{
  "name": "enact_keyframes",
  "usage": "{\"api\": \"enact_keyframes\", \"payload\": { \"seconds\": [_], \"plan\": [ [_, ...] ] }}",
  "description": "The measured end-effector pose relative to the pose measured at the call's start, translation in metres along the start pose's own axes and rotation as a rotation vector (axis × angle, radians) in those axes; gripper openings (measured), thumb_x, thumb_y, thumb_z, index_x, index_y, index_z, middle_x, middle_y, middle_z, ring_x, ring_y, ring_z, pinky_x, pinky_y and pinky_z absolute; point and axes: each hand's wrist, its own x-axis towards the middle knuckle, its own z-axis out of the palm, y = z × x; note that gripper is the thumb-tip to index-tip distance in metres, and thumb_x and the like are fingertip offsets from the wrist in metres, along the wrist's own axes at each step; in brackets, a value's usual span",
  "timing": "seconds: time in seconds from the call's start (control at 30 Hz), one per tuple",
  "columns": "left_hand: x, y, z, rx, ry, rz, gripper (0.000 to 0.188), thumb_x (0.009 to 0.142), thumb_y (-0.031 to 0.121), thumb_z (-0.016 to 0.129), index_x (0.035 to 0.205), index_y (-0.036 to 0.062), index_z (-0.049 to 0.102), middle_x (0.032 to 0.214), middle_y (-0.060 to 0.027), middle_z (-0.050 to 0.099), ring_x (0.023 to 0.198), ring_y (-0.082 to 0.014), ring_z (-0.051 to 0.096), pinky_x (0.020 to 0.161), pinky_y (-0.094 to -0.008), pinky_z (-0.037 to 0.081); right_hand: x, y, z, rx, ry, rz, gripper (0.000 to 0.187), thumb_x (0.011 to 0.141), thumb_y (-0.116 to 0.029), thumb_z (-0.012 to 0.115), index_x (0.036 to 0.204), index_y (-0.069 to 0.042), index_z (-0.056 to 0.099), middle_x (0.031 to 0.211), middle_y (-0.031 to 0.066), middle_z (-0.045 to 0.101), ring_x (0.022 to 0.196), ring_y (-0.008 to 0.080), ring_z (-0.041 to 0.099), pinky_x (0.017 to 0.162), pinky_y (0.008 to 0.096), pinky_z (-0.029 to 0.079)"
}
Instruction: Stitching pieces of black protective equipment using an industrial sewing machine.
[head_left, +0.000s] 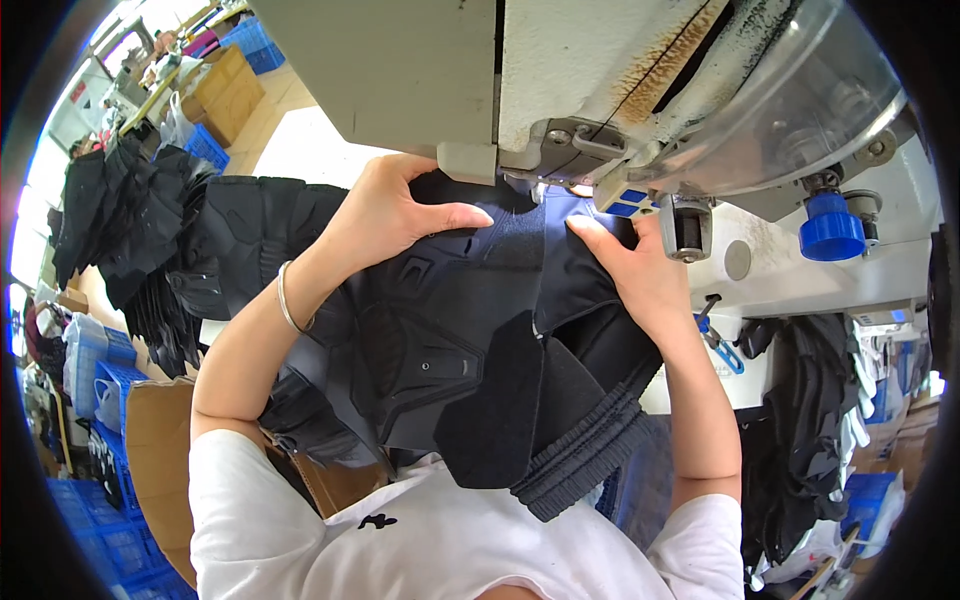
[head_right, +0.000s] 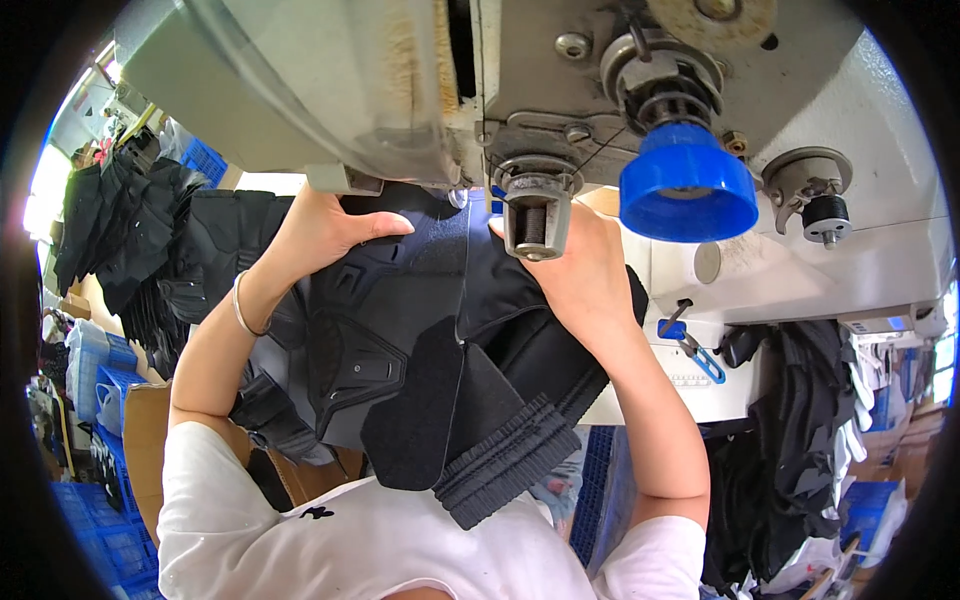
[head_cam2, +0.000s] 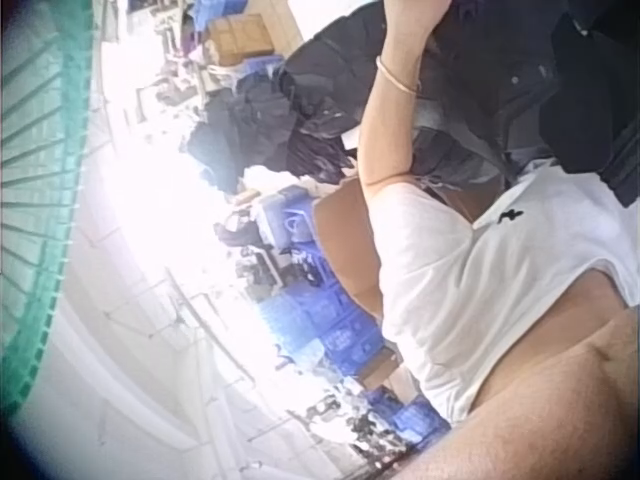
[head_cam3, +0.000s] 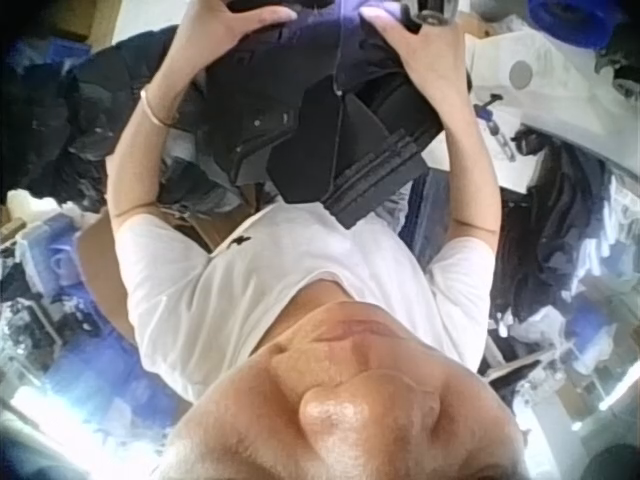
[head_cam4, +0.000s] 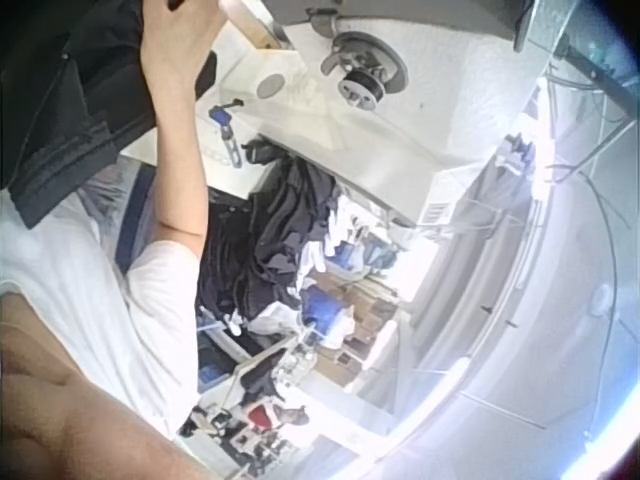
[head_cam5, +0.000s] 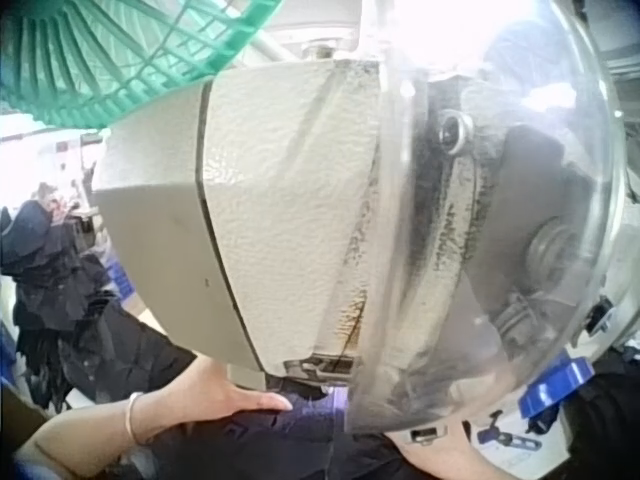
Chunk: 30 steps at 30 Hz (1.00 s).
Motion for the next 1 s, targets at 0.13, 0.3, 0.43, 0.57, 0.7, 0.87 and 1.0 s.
{"api": "enact_keyframes", "payload": {
  "seconds": [0.13,0.3,0.43,0.57,0.7,0.87,1.0],
  "plan": [
    [0.000,0.003,0.001,0.034,0.002,0.023,0.042,0.071,0.025,0.082,0.101,-0.0010,0.068,0.099,-0.0092,0.070,0.092,-0.0170,0.062,0.088,-0.0301,0.046,0.001,0.003,0.000,0.026,-0.024,0.071,0.036,0.080,-0.033,0.071,0.095,-0.001,0.066,0.083,0.0137,0.066,0.079,0.0267,0.062,0.071,0.0345,0.049],
    [0.005,0.002,0.000,0.026,-0.007,0.006,0.042,0.071,0.025,0.081,0.102,-0.0005,0.068,0.101,-0.0094,0.070,0.093,-0.0177,0.063,0.088,-0.0307,0.046,0.005,-0.007,-0.007,-0.092,-0.119,0.231,0.039,0.081,-0.036,0.071,0.099,-0.001,0.067,0.086,0.0057,0.068,0.078,0.0136,0.061,0.076,0.0296,0.048],
    [0.004,0.000,0.000,0.004,-0.012,-0.009,0.043,0.071,0.025,0.081,0.103,-0.0004,0.068,0.101,-0.0096,0.070,0.093,-0.0184,0.063,0.089,-0.0307,0.046,0.005,0.007,-0.002,0.000,-0.098,0.151,0.037,0.082,-0.034,0.070,0.094,0.001,0.066,0.083,0.0035,0.067,0.075,0.0119,0.059,0.073,0.0292,0.047],
    [0.002,0.003,0.000,0.099,-0.004,0.010,0.044,0.071,0.026,0.081,0.103,-0.0006,0.068,0.100,-0.0097,0.070,0.092,-0.0182,0.063,0.089,-0.0303,0.046,0.007,0.007,-0.003,0.013,-0.114,0.142,0.034,0.083,-0.031,0.069,0.095,0.001,0.066,0.083,0.0024,0.066,0.074,0.0104,0.057,0.072,0.0288,0.047],
    [0.006,0.002,0.000,0.031,-0.021,0.012,0.043,0.073,0.026,0.080,0.104,-0.0010,0.068,0.099,-0.0094,0.070,0.090,-0.0172,0.063,0.087,-0.0297,0.047,0.008,0.017,-0.002,0.001,-0.085,0.037,0.032,0.084,-0.029,0.068,0.097,0.000,0.065,0.086,0.0029,0.066,0.075,0.0100,0.057,0.073,0.0283,0.047],
    [0.013,-0.018,0.006,-0.247,-0.144,-0.248,0.037,0.079,0.023,0.075,0.105,-0.0024,0.068,0.099,-0.0073,0.069,0.085,-0.0112,0.061,0.080,-0.0247,0.048,0.013,0.018,-0.002,0.013,-0.083,-0.023,0.033,0.084,-0.029,0.068,0.099,0.000,0.065,0.090,0.0043,0.067,0.080,0.0112,0.059,0.076,0.0285,0.047],
    [0.013,-0.044,0.015,-0.551,-0.329,-0.522,0.042,0.089,0.040,0.064,0.100,0.0001,0.068,0.085,-0.0016,0.065,0.074,-0.0043,0.057,0.067,-0.0205,0.048,0.014,0.008,-0.005,-0.036,-0.128,0.106,0.036,0.083,-0.031,0.069,0.101,0.001,0.066,0.091,0.0048,0.068,0.082,0.0114,0.060,0.077,0.0287,0.047]
  ]
}}
